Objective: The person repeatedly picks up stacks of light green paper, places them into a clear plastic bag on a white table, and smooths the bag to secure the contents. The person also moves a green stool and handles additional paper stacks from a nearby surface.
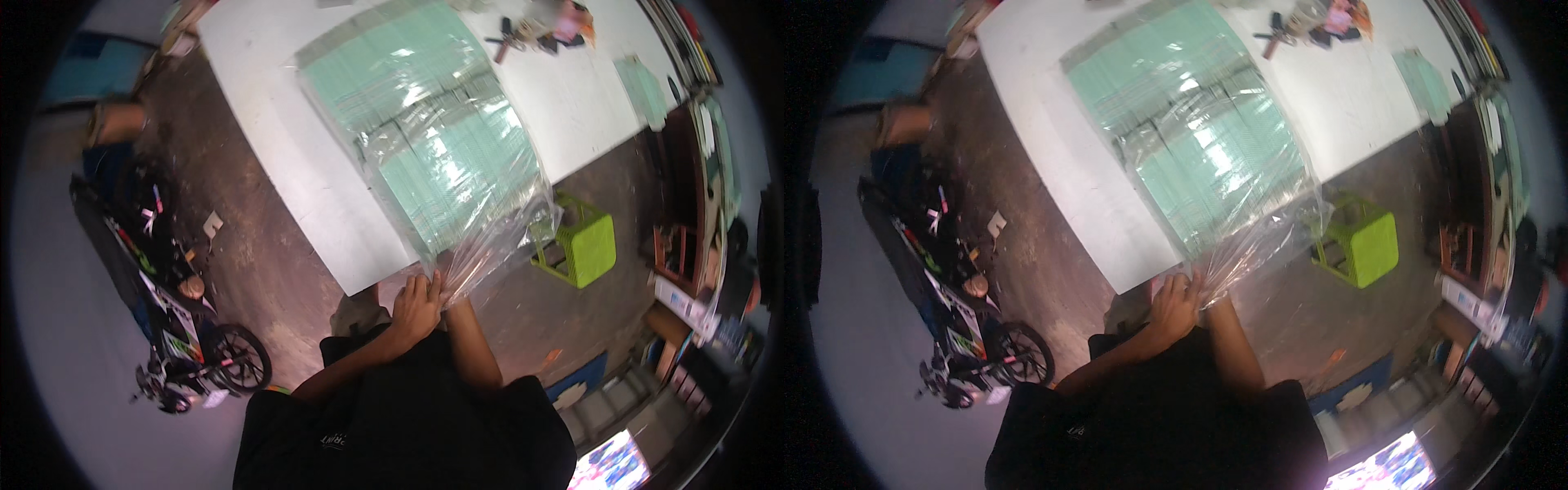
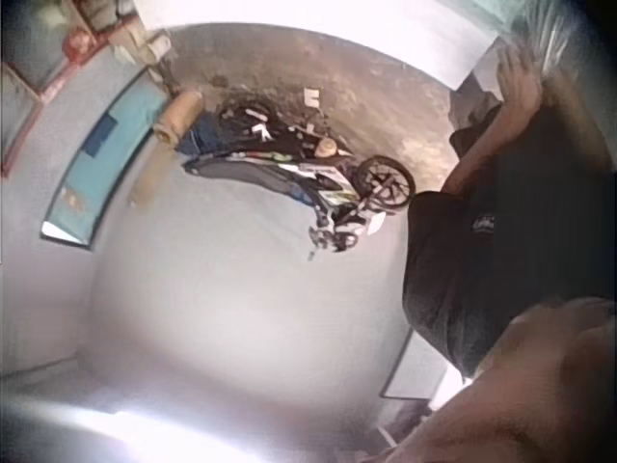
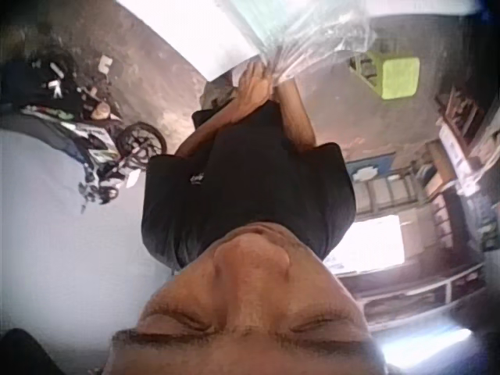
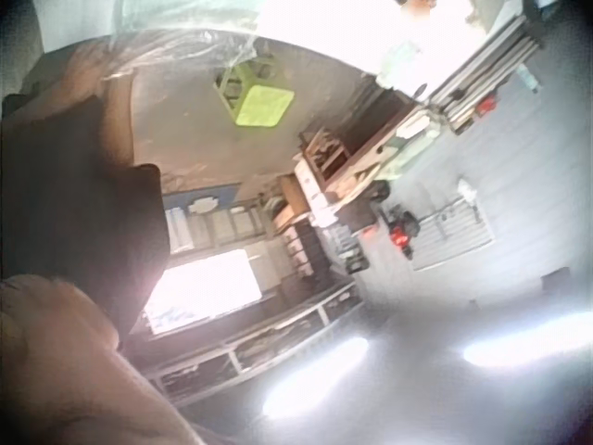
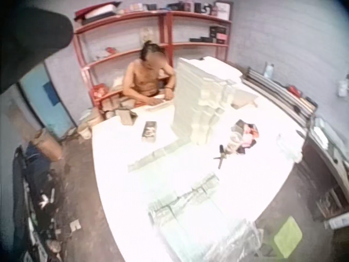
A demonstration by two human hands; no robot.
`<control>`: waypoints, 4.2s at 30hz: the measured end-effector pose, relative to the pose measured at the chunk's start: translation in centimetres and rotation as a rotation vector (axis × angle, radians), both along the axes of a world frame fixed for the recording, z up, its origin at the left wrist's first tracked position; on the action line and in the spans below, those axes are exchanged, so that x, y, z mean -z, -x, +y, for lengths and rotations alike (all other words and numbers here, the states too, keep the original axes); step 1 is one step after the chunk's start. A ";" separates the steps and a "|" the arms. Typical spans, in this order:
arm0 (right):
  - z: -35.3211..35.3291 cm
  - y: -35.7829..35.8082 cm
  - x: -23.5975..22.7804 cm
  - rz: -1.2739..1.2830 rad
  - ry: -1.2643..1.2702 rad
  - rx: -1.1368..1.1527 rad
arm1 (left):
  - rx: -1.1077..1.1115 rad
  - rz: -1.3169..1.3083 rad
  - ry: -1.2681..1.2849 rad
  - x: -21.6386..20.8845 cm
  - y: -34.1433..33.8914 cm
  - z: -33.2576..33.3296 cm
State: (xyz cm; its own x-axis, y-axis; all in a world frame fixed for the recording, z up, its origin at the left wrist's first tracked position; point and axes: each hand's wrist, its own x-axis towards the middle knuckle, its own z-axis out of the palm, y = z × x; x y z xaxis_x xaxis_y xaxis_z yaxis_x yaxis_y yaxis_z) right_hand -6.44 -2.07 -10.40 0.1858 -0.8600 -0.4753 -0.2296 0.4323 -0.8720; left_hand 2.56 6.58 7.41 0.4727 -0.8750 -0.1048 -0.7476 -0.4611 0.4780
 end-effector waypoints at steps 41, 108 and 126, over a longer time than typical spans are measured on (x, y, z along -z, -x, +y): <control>-5.7 -3.8 -2.6 0.018 0.249 0.464 | 0.213 0.079 0.209 1.1 -1.4 1.9; -7.0 -7.8 -7.0 -0.152 0.095 -0.004 | 0.388 -0.287 0.037 2.5 -15.0 -18.8; -14.0 -11.0 -2.0 -0.556 -0.380 -0.472 | 0.409 -0.227 0.006 1.8 -15.4 -18.5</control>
State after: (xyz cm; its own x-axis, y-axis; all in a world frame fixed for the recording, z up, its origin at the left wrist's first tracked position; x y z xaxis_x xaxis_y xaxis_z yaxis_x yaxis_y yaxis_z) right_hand 4.61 -16.09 -8.44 0.7818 -0.4319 -0.4498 -0.0380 0.6869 -0.7257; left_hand 17.97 -11.96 5.64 0.0992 -0.9945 -0.0329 -0.9534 -0.1045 0.2831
